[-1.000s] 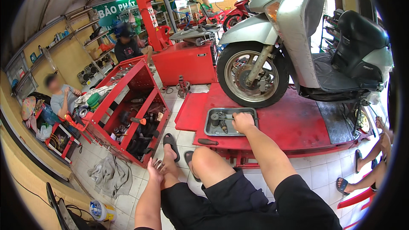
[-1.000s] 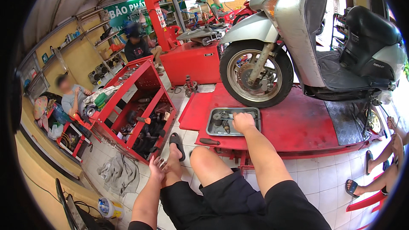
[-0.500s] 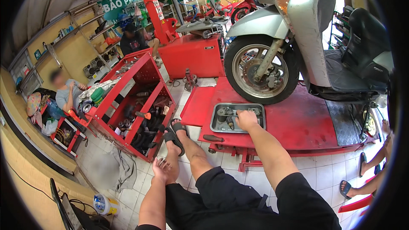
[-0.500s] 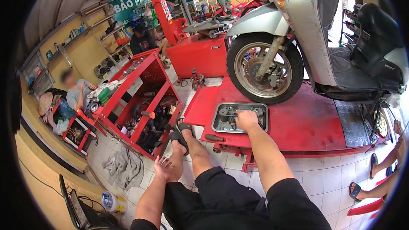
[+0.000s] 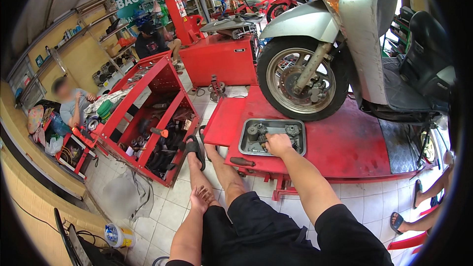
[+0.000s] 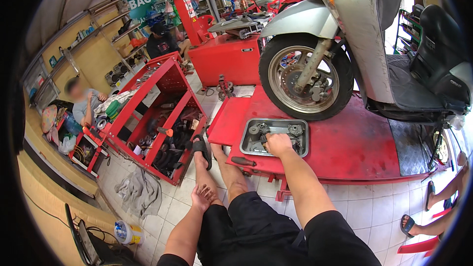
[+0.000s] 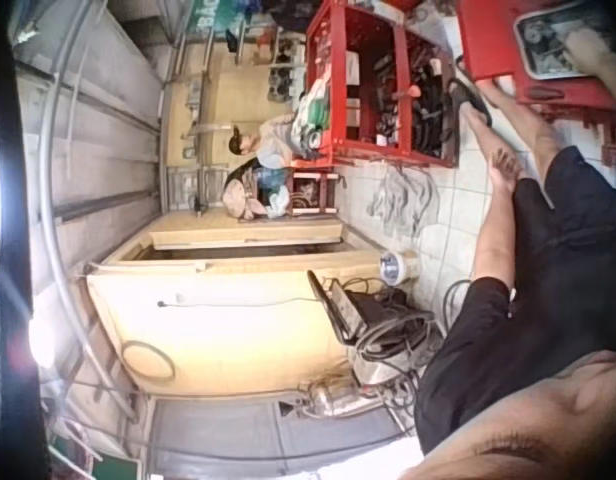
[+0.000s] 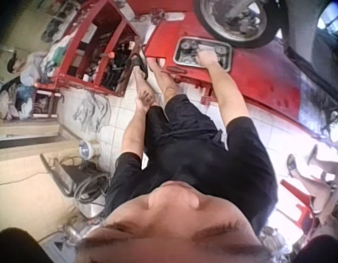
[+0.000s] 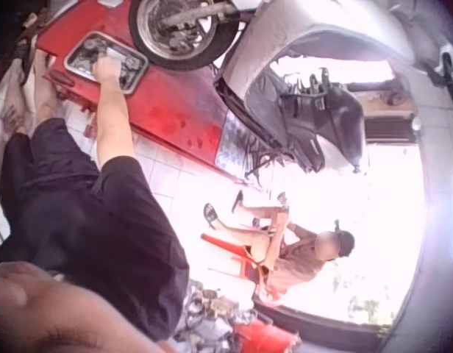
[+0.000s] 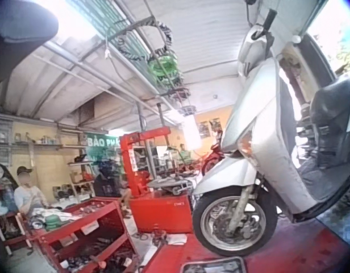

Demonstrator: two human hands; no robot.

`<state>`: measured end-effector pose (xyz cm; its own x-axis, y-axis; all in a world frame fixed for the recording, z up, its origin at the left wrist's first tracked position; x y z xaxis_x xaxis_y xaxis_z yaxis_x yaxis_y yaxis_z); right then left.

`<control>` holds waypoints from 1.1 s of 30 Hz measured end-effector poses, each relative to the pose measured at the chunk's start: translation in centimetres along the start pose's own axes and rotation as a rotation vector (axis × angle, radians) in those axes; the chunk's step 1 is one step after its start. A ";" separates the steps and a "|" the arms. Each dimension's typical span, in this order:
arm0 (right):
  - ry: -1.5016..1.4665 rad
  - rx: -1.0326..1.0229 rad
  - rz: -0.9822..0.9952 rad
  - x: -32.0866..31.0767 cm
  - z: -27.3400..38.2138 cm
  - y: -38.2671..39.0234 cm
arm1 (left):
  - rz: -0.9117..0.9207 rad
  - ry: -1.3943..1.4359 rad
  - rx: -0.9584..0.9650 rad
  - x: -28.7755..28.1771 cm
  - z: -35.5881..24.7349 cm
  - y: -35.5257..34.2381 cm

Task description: The person sits in a workshop and uses a screwdriver to disassemble a cylindrical motorcycle part, likely a starter motor, over a metal tray. They remove internal components such as a rotor and brushes, placing them into the tray, and then reassemble the unit by inserting the components back into the housing.

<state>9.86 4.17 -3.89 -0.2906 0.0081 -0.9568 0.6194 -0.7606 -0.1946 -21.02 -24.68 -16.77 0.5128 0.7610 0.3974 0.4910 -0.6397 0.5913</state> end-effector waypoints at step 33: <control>0.096 -0.332 -0.064 -0.1 0.9 -2.9 | -0.105 -0.719 0.186 2.6 -2.3 -4.1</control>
<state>7.47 5.80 -3.06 -0.2765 0.1224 -0.9532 0.8098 -0.5044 -0.2997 -23.34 -19.85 -16.59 0.7593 0.6012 -0.2488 0.6407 -0.6240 0.4473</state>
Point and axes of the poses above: each hand's wrist, its own y-axis away from the middle knuckle, its own x-axis out of the palm, z = x × y, the point moved 1 cm from there along -y, towards the middle knuckle, and after that the axes turned 4 degrees about -y, right-handed, at the moved point
